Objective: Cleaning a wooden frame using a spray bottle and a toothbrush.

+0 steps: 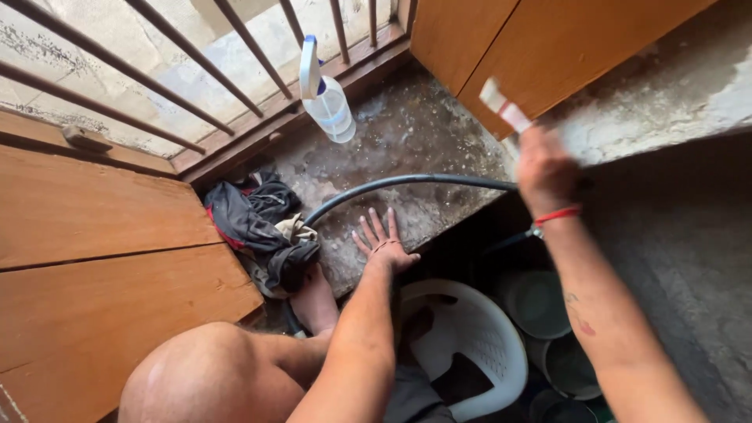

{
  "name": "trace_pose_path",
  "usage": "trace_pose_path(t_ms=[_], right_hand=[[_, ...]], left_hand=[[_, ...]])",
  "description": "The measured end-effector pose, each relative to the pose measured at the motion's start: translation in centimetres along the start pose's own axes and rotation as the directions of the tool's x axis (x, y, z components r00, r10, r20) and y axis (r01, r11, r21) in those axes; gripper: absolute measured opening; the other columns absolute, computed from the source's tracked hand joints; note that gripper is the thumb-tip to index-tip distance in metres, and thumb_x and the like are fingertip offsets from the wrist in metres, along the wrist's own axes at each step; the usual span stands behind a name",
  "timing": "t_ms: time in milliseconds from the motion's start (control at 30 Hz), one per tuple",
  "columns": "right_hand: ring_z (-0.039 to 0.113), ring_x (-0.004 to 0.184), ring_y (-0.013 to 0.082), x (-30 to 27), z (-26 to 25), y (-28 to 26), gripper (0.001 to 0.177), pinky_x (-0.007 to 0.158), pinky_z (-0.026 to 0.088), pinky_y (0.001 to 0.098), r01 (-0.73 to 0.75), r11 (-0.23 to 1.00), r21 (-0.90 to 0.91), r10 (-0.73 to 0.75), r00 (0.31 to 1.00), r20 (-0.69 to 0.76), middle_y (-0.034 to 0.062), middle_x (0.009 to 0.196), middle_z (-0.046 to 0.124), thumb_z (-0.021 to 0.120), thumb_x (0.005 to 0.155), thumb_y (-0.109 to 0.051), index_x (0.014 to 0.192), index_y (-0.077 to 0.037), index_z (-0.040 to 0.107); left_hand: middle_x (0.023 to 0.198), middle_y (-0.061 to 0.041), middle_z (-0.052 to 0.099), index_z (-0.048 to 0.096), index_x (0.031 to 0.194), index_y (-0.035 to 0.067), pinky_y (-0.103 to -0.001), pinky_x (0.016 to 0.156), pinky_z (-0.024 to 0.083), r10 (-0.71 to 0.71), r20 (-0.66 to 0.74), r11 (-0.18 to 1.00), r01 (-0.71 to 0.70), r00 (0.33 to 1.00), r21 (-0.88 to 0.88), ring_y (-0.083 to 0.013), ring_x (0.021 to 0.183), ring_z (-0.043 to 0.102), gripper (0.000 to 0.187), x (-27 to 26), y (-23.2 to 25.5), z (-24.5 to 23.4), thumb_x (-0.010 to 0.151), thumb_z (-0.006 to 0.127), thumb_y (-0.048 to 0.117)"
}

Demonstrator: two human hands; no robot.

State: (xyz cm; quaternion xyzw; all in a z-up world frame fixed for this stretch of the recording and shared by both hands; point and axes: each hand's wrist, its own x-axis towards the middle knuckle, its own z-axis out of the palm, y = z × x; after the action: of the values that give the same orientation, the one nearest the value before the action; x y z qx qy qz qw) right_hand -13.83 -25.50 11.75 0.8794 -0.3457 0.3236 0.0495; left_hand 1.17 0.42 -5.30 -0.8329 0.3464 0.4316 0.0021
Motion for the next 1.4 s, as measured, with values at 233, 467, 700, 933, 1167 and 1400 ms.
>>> trace_pose_path(t_ms=[233,467,700,933,1167,1400], right_hand=[[0.065,0.075,0.0332,3.3,-3.6,-1.1,0.024,0.06,0.049,0.0447,-0.004,0.998,-0.057,0.006,1.0,0.023,0.0136,0.09,0.061,0.06,0.119,-0.01,0.096,-0.006,0.06],[0.063,0.06,0.0328,-0.2,0.3,1.7,0.013,0.051,0.05,0.0431,0.18,0.982,-0.059,-0.172,0.977,0.126,0.0132,0.082,0.063,0.064,0.103,-0.016,0.108,-0.005,0.07],[0.065,0.074,0.033,-0.9,-0.8,2.9,0.01,0.064,0.053,0.0439,0.088,0.99,-0.109,-0.083,0.995,0.05,0.0125,0.091,0.063,0.057,0.113,-0.01,0.114,-0.004,0.064],[0.069,0.083,0.0358,-1.9,-2.1,2.1,0.008,0.067,0.055,0.045,0.085,0.996,-0.017,-0.084,0.995,0.05,0.0129,0.09,0.064,0.057,0.112,-0.005,0.108,-0.004,0.064],[0.068,0.066,0.0376,-5.8,1.9,3.9,0.008,0.054,0.055,0.0465,0.018,0.998,-0.062,-0.001,0.965,0.263,0.0172,0.085,0.063,0.063,0.105,-0.01,0.1,-0.004,0.063],[0.068,0.072,0.0404,-7.9,2.1,4.4,0.006,0.06,0.056,0.0487,-0.044,0.996,-0.076,0.057,0.983,0.177,0.0171,0.089,0.065,0.06,0.108,-0.009,0.105,-0.008,0.065]], left_hand=[[0.164,-0.023,-0.037,-0.019,0.164,0.023,-0.072,0.115,-0.018,0.013,-0.022,1.0,-0.013,1.0,-0.012,-0.0477,0.151,-0.034,0.142,0.6,-0.3,0.6,0.072,0.08,0.066],[0.164,-0.024,-0.037,-0.019,0.164,0.023,-0.072,0.115,-0.018,-0.006,-0.017,1.0,0.006,1.0,-0.001,-0.0476,0.151,-0.034,0.142,0.0,0.0,-0.4,0.072,0.078,0.069],[0.165,-0.024,-0.036,-0.02,0.163,0.023,-0.072,0.115,-0.017,0.012,-0.025,1.0,-0.011,1.0,0.015,-0.0478,0.151,-0.034,0.142,0.2,0.0,0.0,0.071,0.079,0.068],[0.165,-0.024,-0.036,-0.02,0.164,0.022,-0.072,0.114,-0.017,0.003,-0.029,1.0,-0.003,1.0,0.012,-0.0479,0.151,-0.033,0.144,0.5,-0.2,0.4,0.071,0.08,0.067],[0.163,-0.025,-0.037,-0.02,0.163,0.021,-0.074,0.113,-0.018,0.015,-0.057,1.0,-0.014,0.998,0.017,-0.0494,0.149,-0.034,0.143,1.0,-0.2,0.7,0.072,0.079,0.068],[0.165,-0.025,-0.035,-0.018,0.164,0.022,-0.073,0.114,-0.017,0.027,-0.056,1.0,-0.027,0.998,0.005,-0.0487,0.151,-0.033,0.144,0.2,-0.2,0.5,0.069,0.081,0.066]])
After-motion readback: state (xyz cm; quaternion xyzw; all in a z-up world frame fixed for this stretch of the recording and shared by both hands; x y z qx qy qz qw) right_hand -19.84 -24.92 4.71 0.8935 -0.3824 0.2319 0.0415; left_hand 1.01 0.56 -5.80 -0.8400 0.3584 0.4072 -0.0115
